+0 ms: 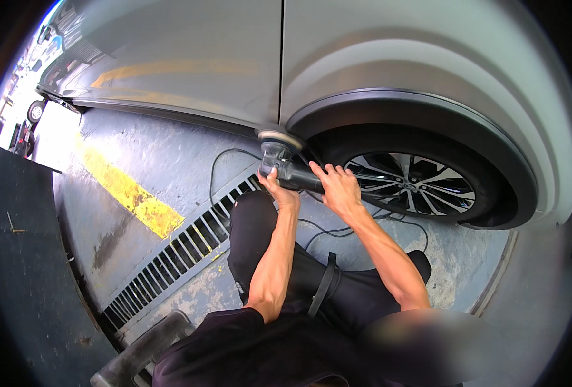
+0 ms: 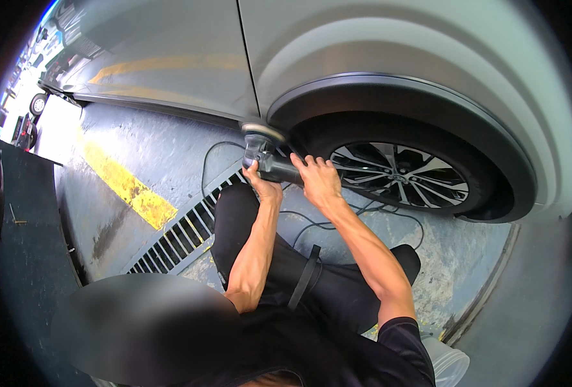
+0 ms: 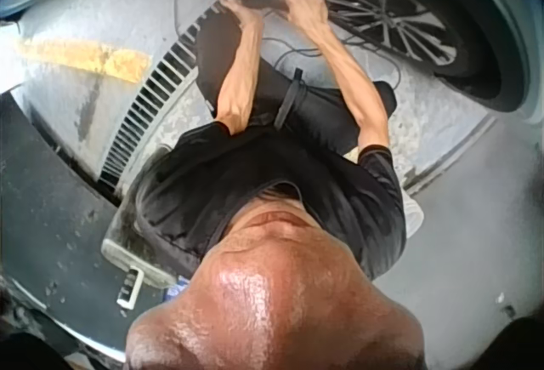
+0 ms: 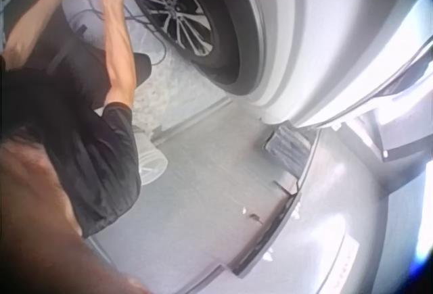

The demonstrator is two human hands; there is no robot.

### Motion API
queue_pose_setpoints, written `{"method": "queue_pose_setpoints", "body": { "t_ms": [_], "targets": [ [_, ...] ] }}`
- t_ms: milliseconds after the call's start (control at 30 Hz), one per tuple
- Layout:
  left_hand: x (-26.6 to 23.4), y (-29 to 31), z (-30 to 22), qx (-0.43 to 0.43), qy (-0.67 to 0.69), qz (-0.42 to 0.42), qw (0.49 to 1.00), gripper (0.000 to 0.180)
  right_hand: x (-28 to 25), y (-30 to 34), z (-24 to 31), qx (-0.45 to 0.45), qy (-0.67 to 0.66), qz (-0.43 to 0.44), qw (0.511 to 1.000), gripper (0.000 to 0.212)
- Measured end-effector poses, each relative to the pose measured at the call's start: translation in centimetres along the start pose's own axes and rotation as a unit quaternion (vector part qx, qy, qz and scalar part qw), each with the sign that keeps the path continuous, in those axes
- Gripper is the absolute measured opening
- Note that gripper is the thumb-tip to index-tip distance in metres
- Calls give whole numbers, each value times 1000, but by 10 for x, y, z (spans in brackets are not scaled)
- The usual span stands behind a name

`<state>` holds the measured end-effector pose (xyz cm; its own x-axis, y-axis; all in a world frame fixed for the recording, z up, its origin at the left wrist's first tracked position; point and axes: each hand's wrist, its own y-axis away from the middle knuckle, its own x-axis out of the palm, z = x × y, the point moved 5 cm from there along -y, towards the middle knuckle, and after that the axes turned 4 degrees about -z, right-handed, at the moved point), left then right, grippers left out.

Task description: The person uses a rotary polisher to buff the hood and front bumper of a white car. They apply polishing compound from a bottle to the pad and continue polishing the front fender and wheel arch area.

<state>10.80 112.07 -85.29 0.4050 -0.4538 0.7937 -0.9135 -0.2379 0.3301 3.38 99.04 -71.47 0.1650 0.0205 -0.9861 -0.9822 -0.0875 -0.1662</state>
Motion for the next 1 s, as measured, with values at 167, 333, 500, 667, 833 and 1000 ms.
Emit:
{"method": "queue_pose_setpoints", "body": {
  "t_ms": [167,333,500,667,833,1000],
  "targets": [
    [30,44,-8,56,-46,29,997,76,-26,27,-22,33,-23,11,999,102],
    [88,97,-47,256,-203,125,937,80,-86,57,-41,65,-134,-111,983,91],
    [179,171,-87,325,-144,230,906,94,-131,84,-55,88,-251,-218,939,84],
    [234,238,-81,429,-188,339,816,99,-162,129,-83,117,-370,-308,869,81],
    [293,334,-65,518,-197,474,684,101,-160,177,-129,169,-421,-380,806,76],
    [327,415,-9,523,-169,607,574,93,-174,217,-155,146,-490,-459,726,73]
  ]
}}
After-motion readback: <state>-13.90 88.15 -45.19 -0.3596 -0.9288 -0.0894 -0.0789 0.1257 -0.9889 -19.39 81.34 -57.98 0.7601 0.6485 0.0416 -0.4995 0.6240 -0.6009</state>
